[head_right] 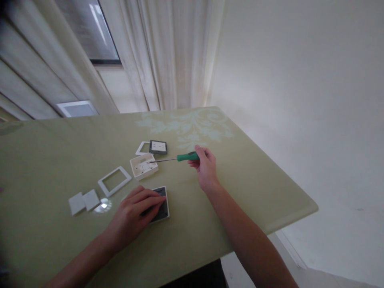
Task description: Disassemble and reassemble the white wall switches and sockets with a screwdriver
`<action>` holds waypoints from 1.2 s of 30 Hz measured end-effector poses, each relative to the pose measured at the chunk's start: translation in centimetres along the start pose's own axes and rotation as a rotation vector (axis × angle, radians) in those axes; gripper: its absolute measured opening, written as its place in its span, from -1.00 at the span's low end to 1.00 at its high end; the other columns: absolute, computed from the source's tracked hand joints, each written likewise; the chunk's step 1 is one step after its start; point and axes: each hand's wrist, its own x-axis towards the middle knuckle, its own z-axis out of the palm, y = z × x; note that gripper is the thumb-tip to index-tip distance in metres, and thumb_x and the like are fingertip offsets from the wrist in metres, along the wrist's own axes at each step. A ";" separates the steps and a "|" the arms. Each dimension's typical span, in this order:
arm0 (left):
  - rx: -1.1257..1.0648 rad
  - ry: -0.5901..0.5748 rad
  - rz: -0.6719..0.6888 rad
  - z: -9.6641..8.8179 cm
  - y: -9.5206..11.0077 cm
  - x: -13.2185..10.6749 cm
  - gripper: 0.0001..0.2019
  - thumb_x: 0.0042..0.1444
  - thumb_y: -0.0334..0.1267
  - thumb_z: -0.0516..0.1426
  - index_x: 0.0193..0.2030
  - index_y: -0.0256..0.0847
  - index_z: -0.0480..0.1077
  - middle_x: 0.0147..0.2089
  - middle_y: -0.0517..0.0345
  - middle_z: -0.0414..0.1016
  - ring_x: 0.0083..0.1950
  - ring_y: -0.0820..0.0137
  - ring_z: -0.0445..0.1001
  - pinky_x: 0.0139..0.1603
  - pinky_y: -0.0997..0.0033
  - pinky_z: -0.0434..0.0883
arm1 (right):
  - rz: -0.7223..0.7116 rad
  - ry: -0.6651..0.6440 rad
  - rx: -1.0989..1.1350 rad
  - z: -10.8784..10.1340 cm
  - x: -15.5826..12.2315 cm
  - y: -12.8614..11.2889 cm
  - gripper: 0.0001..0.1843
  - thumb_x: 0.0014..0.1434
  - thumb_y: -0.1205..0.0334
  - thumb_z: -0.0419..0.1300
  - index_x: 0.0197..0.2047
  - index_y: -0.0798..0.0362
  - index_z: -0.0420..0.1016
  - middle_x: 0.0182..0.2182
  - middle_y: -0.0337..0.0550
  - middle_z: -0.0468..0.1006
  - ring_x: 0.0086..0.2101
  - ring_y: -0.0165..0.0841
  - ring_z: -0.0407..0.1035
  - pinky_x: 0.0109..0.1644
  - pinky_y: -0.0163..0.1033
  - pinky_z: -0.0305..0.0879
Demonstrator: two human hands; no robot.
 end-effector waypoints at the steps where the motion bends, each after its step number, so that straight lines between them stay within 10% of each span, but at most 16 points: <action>1: 0.007 -0.001 -0.006 0.1 0.0 -0.1 -0.85 0.46 -0.37 0.20 0.03 -0.16 0.62 -0.08 0.07 0.70 -0.14 0.24 0.55 -0.13 0.23 0.53 | -0.002 -0.001 0.000 0.0 0.0 0.0 -0.36 -0.26 -0.20 0.67 -0.41 0.01 0.45 -0.58 -0.34 0.58 -0.64 -0.45 0.46 -0.64 -0.42 0.35; 36: -0.057 0.042 -0.186 0.7 0.4 0.0 -0.90 0.42 -0.30 0.25 -0.15 -0.06 0.60 -0.05 0.10 0.66 -0.02 0.17 0.57 0.04 0.07 0.45 | -0.007 -0.013 -0.005 0.0 0.0 0.0 -0.38 -0.24 -0.19 0.67 -0.42 0.00 0.45 -0.57 -0.32 0.60 -0.65 -0.46 0.44 -0.64 -0.42 0.33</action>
